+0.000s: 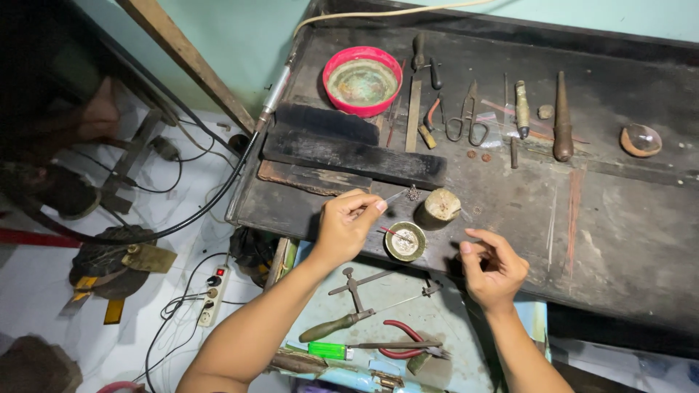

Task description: Soldering and adjusting a small metal ring using a blowtorch, tweezers, and pliers on a workbench.

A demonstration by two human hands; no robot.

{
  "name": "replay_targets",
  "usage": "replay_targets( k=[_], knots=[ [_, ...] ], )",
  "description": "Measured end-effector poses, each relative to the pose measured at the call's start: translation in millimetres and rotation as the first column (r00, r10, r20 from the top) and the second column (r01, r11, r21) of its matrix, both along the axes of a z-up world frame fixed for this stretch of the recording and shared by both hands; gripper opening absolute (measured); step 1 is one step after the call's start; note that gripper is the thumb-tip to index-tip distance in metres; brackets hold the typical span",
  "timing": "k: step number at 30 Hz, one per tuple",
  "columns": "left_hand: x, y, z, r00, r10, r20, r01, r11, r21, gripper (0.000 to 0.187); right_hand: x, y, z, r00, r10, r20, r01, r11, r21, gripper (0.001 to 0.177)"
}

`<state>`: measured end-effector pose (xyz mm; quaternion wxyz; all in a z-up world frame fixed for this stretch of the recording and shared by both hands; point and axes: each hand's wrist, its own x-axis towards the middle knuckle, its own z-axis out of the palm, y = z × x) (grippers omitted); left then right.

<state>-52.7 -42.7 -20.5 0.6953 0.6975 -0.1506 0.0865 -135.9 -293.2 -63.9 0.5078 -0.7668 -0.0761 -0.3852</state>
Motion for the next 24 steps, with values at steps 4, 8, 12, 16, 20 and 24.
replay_targets(
  k=[4, 8, 12, 16, 20, 24],
  knots=[
    [3.4, 1.6, -4.6, 1.000, -0.012, 0.028, 0.011, 0.999, 0.033, 0.008, 0.5, 5.7, 1.4, 1.000, -0.022, 0.018, 0.022, 0.999, -0.025, 0.013],
    [3.4, 3.3, 0.8, 0.996, 0.005, 0.093, -0.014, 0.995, 0.102, 0.008, -0.5, 10.9, 5.6, 0.998, -0.026, 0.058, 0.031, 0.996, -0.079, 0.016],
    [-3.6, 2.9, 21.7, 0.934, 0.073, 0.350, -0.146, 0.971, 0.188, 0.008, -2.9, 11.9, 6.7, 0.998, -0.021, 0.053, 0.026, 0.995, -0.094, 0.018],
    [-5.1, 3.4, 18.4, 0.863, 0.107, 0.493, -0.230, 0.954, 0.194, 0.010, -7.8, 10.5, 7.7, 0.998, -0.040, 0.052, 0.046, 0.993, -0.111, 0.019],
    [-4.1, 3.6, 12.8, 0.808, 0.041, 0.588, -0.243, 0.932, 0.270, 0.012, -15.9, 10.8, 4.5, 0.995, -0.060, -0.080, 0.052, 0.993, -0.105, 0.021],
    [-4.4, 1.8, 6.4, 0.818, 0.019, 0.576, -0.229, 0.928, 0.294, 0.017, -20.2, 5.0, -4.8, 0.990, -0.115, -0.082, 0.103, 0.985, -0.142, 0.021]
  ],
)
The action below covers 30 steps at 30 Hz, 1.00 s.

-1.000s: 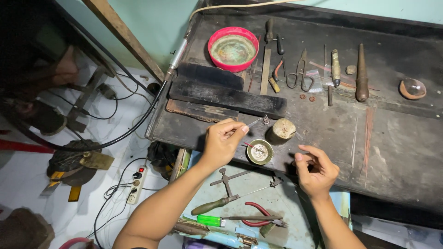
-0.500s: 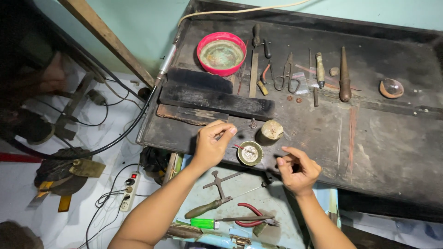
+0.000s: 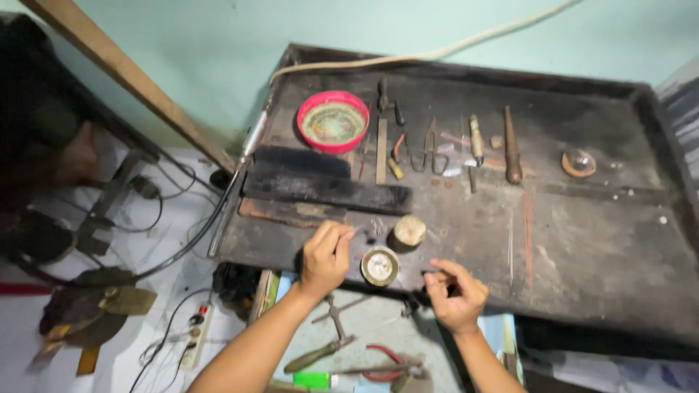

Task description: Soldering and adjusting a small metal ring using a blowtorch, tweezers, and pliers on a workbench.

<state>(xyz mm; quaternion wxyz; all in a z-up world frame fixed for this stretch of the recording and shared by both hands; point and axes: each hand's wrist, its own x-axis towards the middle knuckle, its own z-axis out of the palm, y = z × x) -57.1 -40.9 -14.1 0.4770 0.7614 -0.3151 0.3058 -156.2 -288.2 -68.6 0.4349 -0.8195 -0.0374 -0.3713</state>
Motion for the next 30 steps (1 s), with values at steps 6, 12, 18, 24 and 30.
replay_targets(
  k=[6, 12, 18, 24, 30],
  knots=[
    [5.7, 2.0, -13.6, 0.998, 0.058, -0.039, -0.062, 0.994, -0.095, 0.008, 4.7, -1.7, 2.1, 0.995, 0.038, 0.093, -0.042, 0.998, 0.046, 0.013],
    [4.4, 2.4, -13.7, 0.994, 0.101, -0.041, -0.105, 0.990, -0.092, 0.007, 5.6, -0.8, 3.8, 0.992, 0.076, 0.105, -0.080, 0.996, 0.031, 0.011],
    [8.0, 2.0, -14.5, 0.990, 0.078, -0.116, -0.092, 0.988, -0.123, 0.006, 5.2, -0.2, 10.0, 0.994, 0.078, 0.077, -0.083, 0.995, 0.056, 0.009],
    [11.7, 5.3, -11.2, 0.982, 0.050, -0.183, -0.083, 0.980, -0.179, 0.010, 5.8, -1.3, 10.2, 0.994, 0.084, 0.068, -0.089, 0.993, 0.075, 0.007],
    [14.4, 6.2, -15.1, 0.974, 0.032, -0.225, -0.079, 0.976, -0.204, 0.011, 7.8, -2.1, 6.6, 0.992, 0.094, 0.081, -0.100, 0.993, 0.067, 0.007]
  ],
)
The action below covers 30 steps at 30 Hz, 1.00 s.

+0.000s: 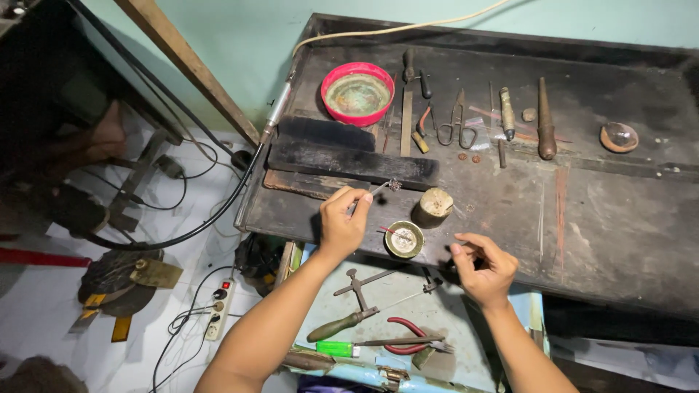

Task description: Soldering and adjusting a small metal ring using a blowtorch, tweezers, and pliers on a workbench.

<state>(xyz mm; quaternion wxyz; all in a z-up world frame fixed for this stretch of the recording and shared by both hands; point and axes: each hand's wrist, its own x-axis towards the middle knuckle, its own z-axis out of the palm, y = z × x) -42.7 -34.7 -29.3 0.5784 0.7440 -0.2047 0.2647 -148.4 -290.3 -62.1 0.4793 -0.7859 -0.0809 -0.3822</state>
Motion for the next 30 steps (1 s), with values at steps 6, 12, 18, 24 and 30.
replay_targets(
  k=[6, 12, 18, 24, 30],
  knots=[
    [4.5, 0.8, -5.6, 0.999, 0.009, -0.043, -0.009, 1.000, -0.012, 0.013, 0.8, 3.2, 1.5, 1.000, -0.011, -0.006, 0.011, 1.000, -0.015, 0.006],
    [3.2, 1.4, -0.9, 0.996, 0.019, -0.082, -0.020, 1.000, -0.017, 0.013, 0.3, 3.0, 3.9, 0.999, -0.016, -0.031, 0.015, 0.999, -0.039, 0.005],
    [4.2, 0.5, -4.3, 0.988, 0.035, -0.152, -0.024, 0.997, 0.073, 0.016, -6.4, 2.7, -3.5, 0.992, -0.041, -0.116, 0.036, 0.998, -0.044, 0.010],
    [4.8, -0.4, -4.8, 0.984, 0.026, -0.174, -0.018, 0.999, 0.046, 0.017, -6.8, 1.3, -1.4, 0.990, -0.055, -0.131, 0.050, 0.998, -0.045, 0.008],
    [8.0, -1.2, -10.9, 0.976, 0.044, -0.215, -0.036, 0.999, 0.041, 0.017, -8.5, 1.1, 0.0, 0.988, -0.055, -0.145, 0.050, 0.998, -0.032, 0.007]
  ],
)
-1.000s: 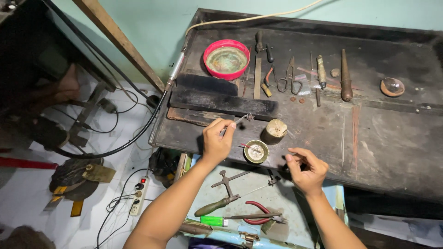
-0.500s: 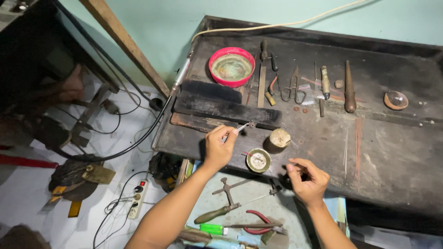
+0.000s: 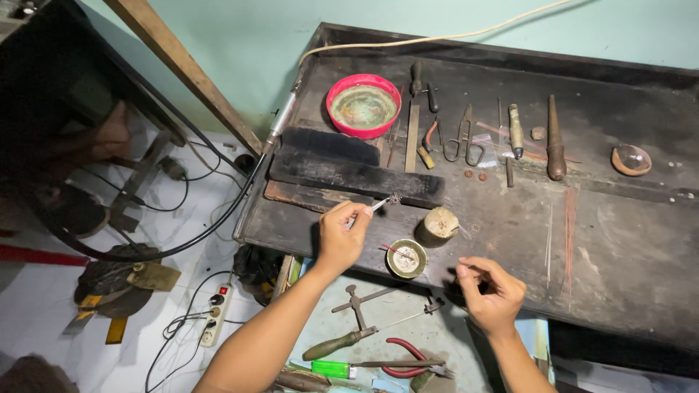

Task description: Soldering and adjusting a small metal ring using a blowtorch, tweezers, and pliers on a workbench.

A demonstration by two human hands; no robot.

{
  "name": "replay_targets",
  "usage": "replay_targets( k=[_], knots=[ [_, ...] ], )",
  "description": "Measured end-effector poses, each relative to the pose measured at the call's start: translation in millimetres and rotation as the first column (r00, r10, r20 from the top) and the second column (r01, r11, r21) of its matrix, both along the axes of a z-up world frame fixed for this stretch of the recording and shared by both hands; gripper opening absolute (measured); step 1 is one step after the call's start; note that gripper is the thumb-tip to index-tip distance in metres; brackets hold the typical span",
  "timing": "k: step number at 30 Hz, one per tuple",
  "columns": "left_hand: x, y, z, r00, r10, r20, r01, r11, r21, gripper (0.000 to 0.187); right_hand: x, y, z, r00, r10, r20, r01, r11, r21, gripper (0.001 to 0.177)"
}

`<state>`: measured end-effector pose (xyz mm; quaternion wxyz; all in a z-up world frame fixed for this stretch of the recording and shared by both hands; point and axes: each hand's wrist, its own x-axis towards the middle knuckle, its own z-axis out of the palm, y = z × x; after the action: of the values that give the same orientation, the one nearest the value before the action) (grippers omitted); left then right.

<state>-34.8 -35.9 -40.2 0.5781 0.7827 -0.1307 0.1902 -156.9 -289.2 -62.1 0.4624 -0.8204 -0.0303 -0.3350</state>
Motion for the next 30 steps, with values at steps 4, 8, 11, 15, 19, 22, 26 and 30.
replay_targets(
  k=[4, 8, 11, 15, 19, 22, 26, 30],
  knots=[
    [-2.0, 0.0, 2.2, 1.000, -0.006, -0.020, 0.005, 1.000, -0.016, 0.017, -0.7, -0.7, 0.3, 1.000, -0.005, -0.006, 0.005, 1.000, 0.003, 0.006],
    [-1.2, 0.7, 3.8, 1.000, -0.004, -0.007, 0.004, 1.000, -0.019, 0.017, 0.8, 1.9, 3.4, 1.000, 0.005, 0.004, -0.005, 1.000, 0.022, 0.006],
    [-1.3, -0.1, 3.7, 1.000, -0.003, -0.012, 0.003, 1.000, -0.003, 0.018, 0.4, 2.0, 4.7, 1.000, 0.009, 0.012, -0.010, 0.999, 0.030, 0.006],
    [-1.8, 0.2, 6.2, 1.000, -0.007, 0.014, 0.007, 1.000, 0.001, 0.018, 0.9, 0.2, 0.4, 1.000, 0.001, 0.005, -0.001, 1.000, 0.029, 0.005],
    [-1.5, 1.1, 2.9, 1.000, -0.009, 0.016, 0.009, 1.000, 0.010, 0.016, 0.2, 1.4, 0.4, 1.000, 0.004, -0.010, -0.003, 1.000, 0.030, 0.007],
    [-2.4, 1.0, 3.6, 1.000, -0.011, 0.013, 0.011, 1.000, -0.004, 0.017, -0.5, 2.7, 1.7, 1.000, 0.012, 0.001, -0.012, 0.999, 0.030, 0.007],
    [-1.6, 1.1, 7.8, 0.999, -0.028, 0.017, 0.028, 1.000, -0.007, 0.017, 0.8, 2.0, 1.7, 1.000, 0.003, -0.003, -0.003, 1.000, 0.023, 0.006],
    [-3.7, 1.0, 7.5, 0.999, -0.028, 0.019, 0.029, 0.999, -0.025, 0.017, 0.0, 2.9, 2.0, 1.000, 0.011, 0.004, -0.011, 1.000, 0.023, 0.007]
  ],
)
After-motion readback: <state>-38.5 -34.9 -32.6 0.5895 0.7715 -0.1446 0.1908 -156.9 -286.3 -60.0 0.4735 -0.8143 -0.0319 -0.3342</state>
